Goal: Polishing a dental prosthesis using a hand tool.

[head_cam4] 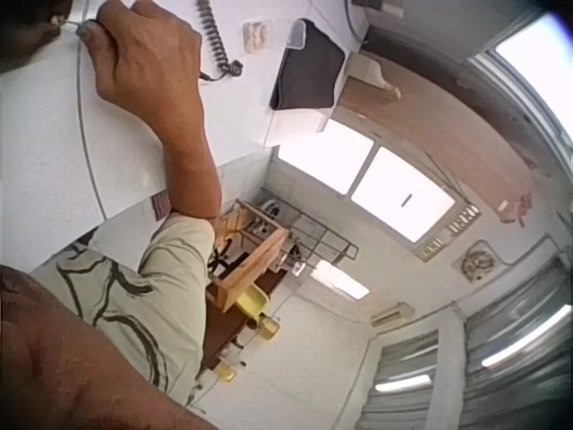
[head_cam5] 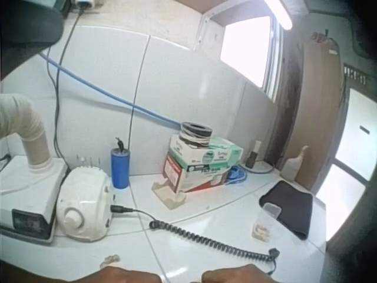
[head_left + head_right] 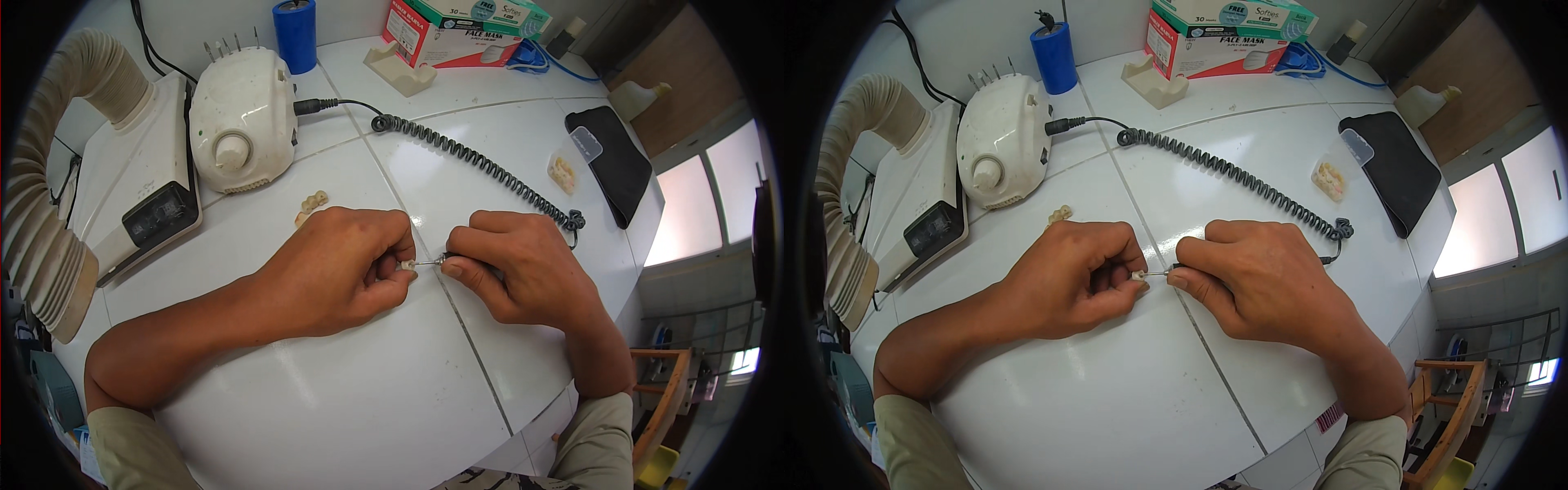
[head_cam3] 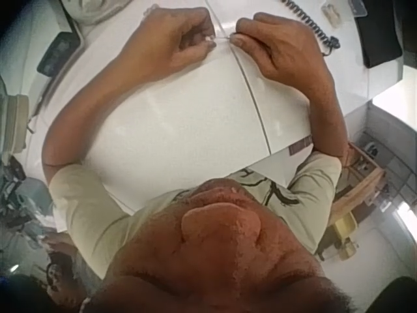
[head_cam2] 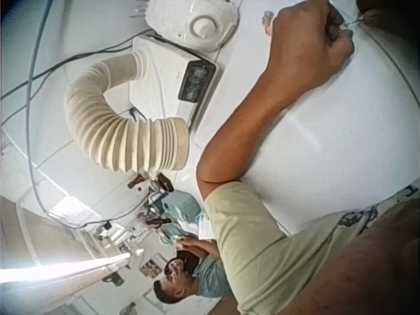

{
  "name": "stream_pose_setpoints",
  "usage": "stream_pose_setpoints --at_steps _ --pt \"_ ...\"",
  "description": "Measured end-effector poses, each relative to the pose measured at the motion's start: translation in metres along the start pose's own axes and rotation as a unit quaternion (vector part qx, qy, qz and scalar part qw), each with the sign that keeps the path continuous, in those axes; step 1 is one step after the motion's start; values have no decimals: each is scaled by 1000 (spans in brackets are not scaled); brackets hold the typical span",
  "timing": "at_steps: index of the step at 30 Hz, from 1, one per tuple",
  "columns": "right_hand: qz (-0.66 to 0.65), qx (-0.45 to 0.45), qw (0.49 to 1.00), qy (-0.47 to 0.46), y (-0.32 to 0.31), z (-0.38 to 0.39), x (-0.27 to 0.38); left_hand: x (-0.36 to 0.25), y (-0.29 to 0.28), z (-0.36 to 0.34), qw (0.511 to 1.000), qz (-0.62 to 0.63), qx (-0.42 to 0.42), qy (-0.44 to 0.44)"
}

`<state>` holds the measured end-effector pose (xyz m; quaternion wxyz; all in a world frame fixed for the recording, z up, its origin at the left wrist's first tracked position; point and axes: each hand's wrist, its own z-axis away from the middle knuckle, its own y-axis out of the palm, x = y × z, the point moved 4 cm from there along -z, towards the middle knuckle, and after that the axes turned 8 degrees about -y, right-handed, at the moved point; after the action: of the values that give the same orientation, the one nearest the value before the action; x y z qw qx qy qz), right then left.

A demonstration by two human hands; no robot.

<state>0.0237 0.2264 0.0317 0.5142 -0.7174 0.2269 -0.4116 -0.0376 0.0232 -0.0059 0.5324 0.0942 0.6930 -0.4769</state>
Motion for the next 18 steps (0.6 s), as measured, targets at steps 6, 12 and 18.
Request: stream_pose_setpoints --at_steps 6,12,18 --pt "16 9 1000 11 -1 -1 1 -1 -1 0 1000 0 -1 5" --pt "19 0 1000 4 -1 -1 1 0 0 0 1000 -1 -3 10" --pt "18 4 1000 3 -1 -1 1 -1 -1 -1 1000 -5 2 2"
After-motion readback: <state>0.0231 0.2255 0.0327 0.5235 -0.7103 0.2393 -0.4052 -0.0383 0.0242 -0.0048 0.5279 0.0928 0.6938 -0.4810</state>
